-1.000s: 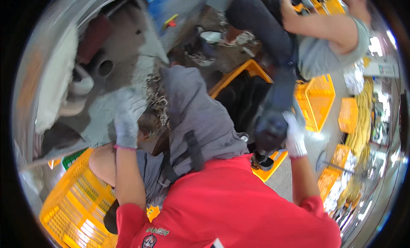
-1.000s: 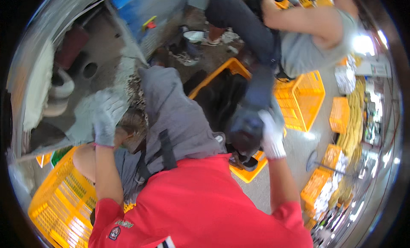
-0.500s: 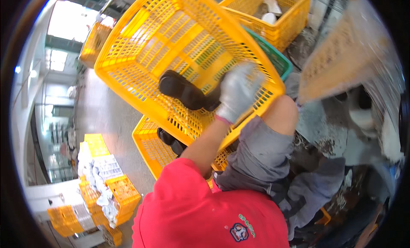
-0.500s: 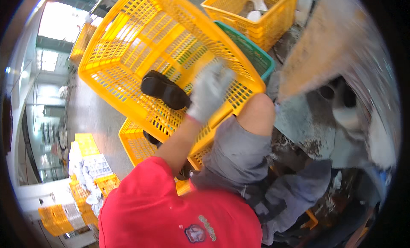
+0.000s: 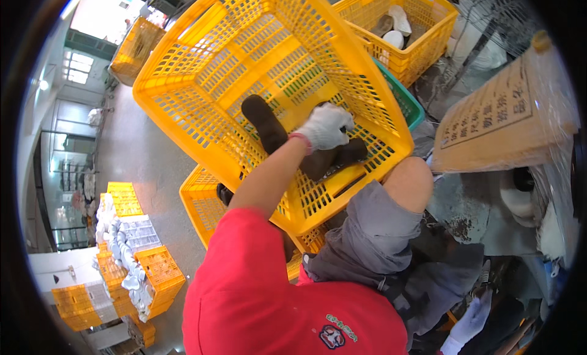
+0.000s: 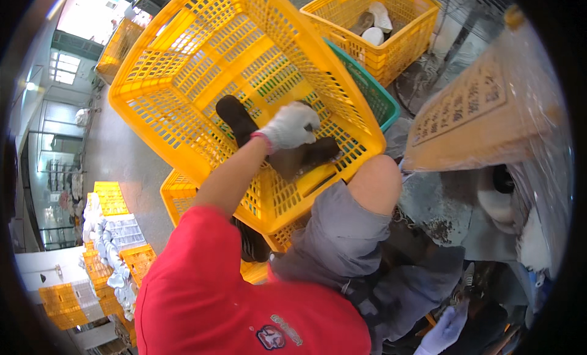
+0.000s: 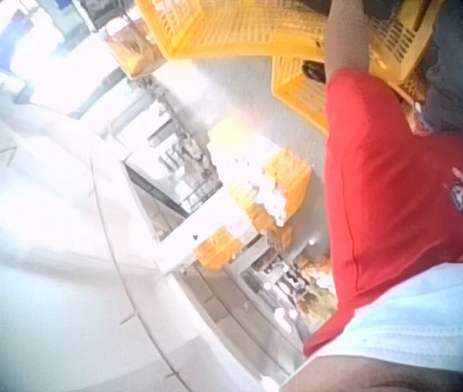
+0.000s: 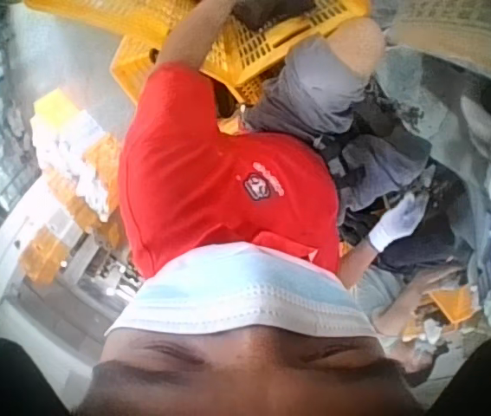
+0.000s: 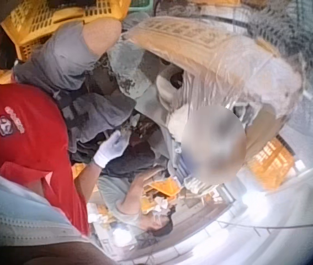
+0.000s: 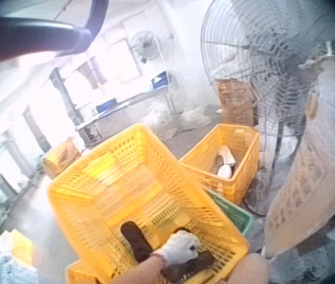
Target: The person repeatedly picks dark shoes from a pile on the floor and places them into a yellow plastic basket. The person handles the shoes one at a time, turning them over and arranging them inside the basket.
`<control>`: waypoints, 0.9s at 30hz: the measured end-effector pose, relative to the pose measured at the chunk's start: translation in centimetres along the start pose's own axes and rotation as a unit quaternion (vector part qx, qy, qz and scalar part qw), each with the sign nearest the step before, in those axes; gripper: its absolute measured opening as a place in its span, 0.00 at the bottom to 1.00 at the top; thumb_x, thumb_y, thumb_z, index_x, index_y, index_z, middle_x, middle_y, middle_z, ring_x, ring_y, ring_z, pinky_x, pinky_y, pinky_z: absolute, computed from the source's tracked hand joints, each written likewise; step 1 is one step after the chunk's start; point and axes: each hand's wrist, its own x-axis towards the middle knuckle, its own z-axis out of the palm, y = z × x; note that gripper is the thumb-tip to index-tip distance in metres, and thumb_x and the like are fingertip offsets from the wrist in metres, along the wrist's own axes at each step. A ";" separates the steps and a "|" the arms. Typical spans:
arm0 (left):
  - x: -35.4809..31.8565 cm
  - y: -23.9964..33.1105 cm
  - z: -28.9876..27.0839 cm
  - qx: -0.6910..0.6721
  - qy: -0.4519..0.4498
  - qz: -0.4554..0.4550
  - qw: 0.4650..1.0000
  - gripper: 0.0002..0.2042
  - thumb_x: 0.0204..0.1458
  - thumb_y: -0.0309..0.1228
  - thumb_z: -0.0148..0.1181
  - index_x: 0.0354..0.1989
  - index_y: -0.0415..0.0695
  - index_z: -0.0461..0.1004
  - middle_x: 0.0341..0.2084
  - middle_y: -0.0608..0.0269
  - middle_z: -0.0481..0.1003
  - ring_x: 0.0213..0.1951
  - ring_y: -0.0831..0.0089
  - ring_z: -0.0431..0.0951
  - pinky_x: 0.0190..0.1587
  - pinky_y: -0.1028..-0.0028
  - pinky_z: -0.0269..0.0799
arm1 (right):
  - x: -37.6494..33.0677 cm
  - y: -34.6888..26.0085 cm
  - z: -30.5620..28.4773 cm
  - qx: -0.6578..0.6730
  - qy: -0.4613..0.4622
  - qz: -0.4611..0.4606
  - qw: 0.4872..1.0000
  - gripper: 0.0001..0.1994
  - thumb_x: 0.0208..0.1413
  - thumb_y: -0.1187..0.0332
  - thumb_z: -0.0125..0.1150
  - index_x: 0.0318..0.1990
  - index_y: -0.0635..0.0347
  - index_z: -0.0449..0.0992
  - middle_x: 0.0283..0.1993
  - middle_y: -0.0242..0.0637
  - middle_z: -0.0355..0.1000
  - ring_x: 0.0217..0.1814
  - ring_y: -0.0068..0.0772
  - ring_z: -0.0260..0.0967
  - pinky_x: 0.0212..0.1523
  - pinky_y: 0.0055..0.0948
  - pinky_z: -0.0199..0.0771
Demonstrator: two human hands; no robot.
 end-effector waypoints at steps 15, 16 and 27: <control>-13.0 24.5 -7.8 -0.254 -0.157 0.263 0.917 0.05 0.57 0.30 0.67 0.40 0.50 0.84 0.40 0.63 0.80 0.40 0.58 0.82 0.41 0.63 0.79 | 1.6 -15.4 11.7 0.821 -0.344 0.228 0.393 0.31 0.72 0.51 0.63 0.76 0.54 0.67 0.73 0.40 0.71 0.74 0.47 0.68 0.71 0.53 0.74; -12.4 25.4 -6.2 -0.273 -0.172 0.297 0.899 0.07 0.56 0.31 0.68 0.42 0.51 0.85 0.42 0.62 0.80 0.41 0.56 0.82 0.43 0.62 0.80 | 1.5 -13.2 11.1 0.824 -0.292 0.237 0.423 0.26 0.73 0.55 0.61 0.72 0.55 0.72 0.70 0.39 0.75 0.69 0.46 0.74 0.70 0.50 0.77; 3.8 37.2 18.9 -0.735 -0.270 -0.214 0.585 0.23 0.67 0.39 0.70 0.64 0.41 0.71 0.57 0.60 0.80 0.57 0.68 0.80 0.61 0.62 0.79 | -5.0 -5.2 1.2 0.433 0.215 0.198 0.853 0.20 0.63 0.78 0.67 0.63 0.63 0.78 0.59 0.39 0.80 0.59 0.35 0.78 0.65 0.36 0.76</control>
